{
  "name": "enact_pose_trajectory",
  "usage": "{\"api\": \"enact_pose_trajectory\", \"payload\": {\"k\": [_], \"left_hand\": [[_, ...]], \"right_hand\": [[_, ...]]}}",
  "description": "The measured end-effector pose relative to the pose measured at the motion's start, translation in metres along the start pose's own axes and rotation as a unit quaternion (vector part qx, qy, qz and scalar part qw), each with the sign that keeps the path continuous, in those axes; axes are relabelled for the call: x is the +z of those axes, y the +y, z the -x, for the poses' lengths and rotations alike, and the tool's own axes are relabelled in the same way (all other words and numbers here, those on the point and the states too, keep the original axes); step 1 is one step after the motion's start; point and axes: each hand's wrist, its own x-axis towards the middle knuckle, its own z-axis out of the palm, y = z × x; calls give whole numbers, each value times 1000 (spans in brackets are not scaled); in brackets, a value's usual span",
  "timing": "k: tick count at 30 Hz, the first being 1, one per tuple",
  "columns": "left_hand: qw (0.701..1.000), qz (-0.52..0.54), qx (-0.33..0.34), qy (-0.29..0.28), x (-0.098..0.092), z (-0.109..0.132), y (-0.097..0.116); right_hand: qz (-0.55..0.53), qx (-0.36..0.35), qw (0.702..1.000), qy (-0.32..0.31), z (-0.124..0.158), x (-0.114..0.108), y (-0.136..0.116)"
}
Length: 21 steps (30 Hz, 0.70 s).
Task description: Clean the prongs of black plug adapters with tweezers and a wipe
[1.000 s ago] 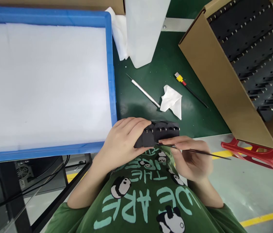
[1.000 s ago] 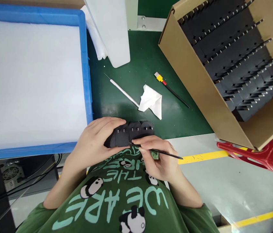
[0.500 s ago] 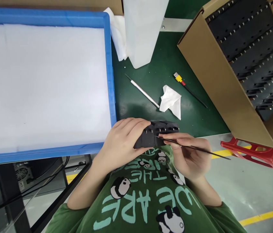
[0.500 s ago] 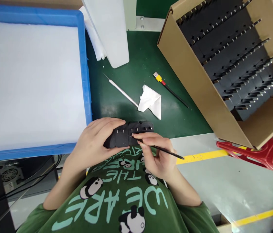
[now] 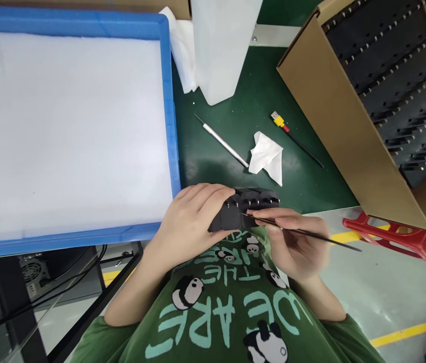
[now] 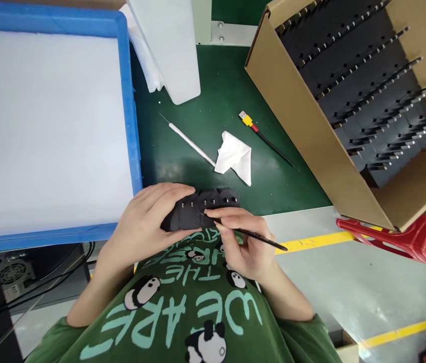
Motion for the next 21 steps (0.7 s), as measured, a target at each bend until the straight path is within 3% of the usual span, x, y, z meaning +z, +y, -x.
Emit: {"api": "enact_pose_trajectory", "payload": {"k": [16,21], "left_hand": [[1000,6,0,1,1,-1,0],[1000,24,-10,1,-3,0,1]], "right_hand": [[0,-5,1000,3,1,0,2],[-11,2,1000,7,-1,-1,-10]]}}
